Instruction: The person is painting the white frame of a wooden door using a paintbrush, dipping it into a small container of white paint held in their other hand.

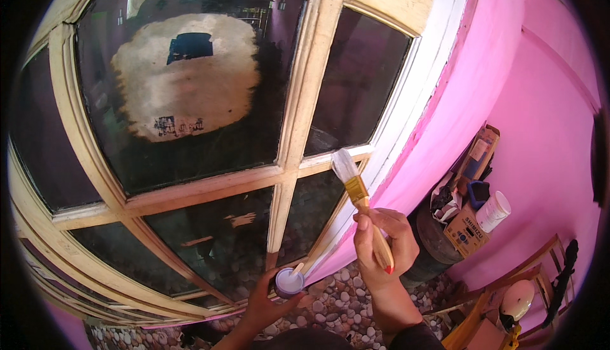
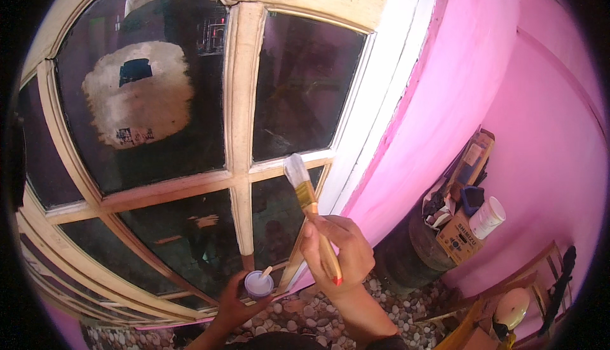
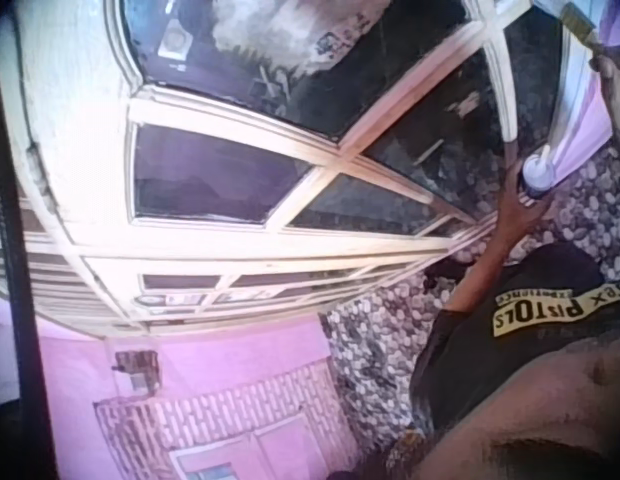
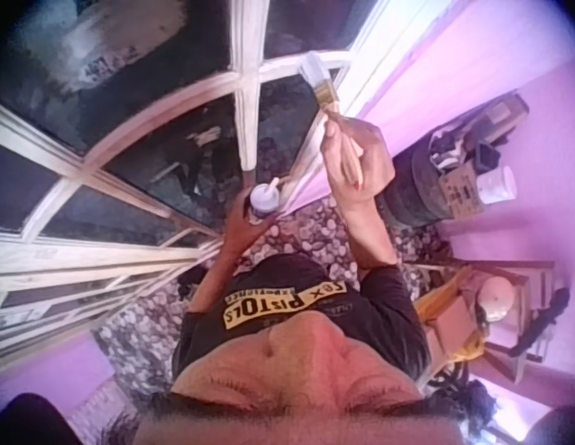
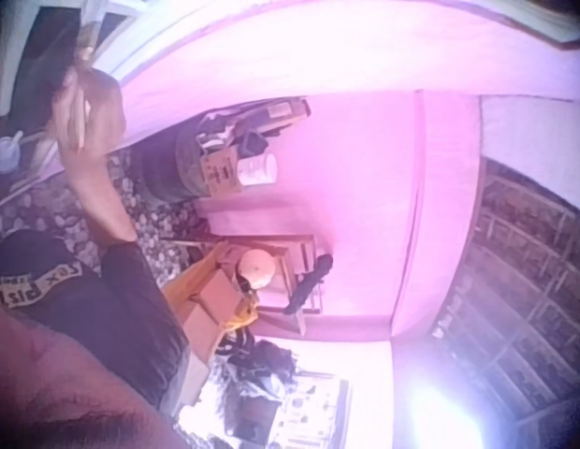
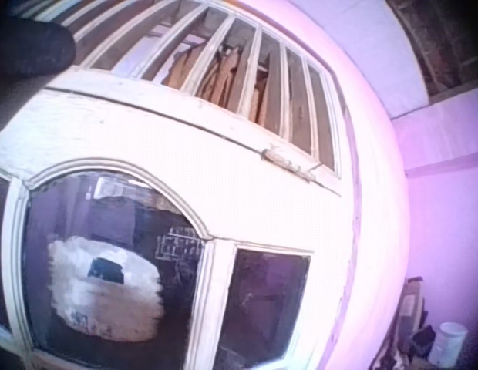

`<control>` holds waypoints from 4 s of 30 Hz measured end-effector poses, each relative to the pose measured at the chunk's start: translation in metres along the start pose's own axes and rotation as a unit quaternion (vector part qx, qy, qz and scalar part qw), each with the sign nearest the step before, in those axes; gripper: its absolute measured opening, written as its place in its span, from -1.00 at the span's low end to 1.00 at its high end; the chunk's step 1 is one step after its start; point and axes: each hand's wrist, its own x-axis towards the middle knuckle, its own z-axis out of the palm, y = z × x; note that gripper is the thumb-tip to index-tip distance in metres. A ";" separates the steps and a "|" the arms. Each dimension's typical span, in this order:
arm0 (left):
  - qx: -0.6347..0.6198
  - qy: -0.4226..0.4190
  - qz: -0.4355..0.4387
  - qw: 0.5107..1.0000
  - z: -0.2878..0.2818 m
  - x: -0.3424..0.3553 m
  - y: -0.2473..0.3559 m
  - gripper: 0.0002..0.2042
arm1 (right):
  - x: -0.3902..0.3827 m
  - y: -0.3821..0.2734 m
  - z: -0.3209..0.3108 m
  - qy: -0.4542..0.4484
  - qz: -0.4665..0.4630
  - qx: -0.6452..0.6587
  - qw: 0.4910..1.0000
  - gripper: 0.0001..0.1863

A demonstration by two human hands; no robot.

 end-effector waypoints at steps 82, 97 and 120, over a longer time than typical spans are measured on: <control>0.036 -0.073 -0.035 0.996 -0.036 0.005 0.005 -0.27 | 0.022 -0.016 -0.022 -0.056 0.099 0.084 0.990 -0.78; 0.025 -0.007 -0.049 0.998 -0.006 -0.001 0.013 -0.26 | 0.034 0.006 -0.031 -0.093 0.025 0.037 0.995 -0.72; 0.039 0.003 -0.074 0.997 0.002 -0.001 0.016 -0.20 | 0.041 -0.002 -0.036 -0.126 0.047 0.075 0.988 -0.69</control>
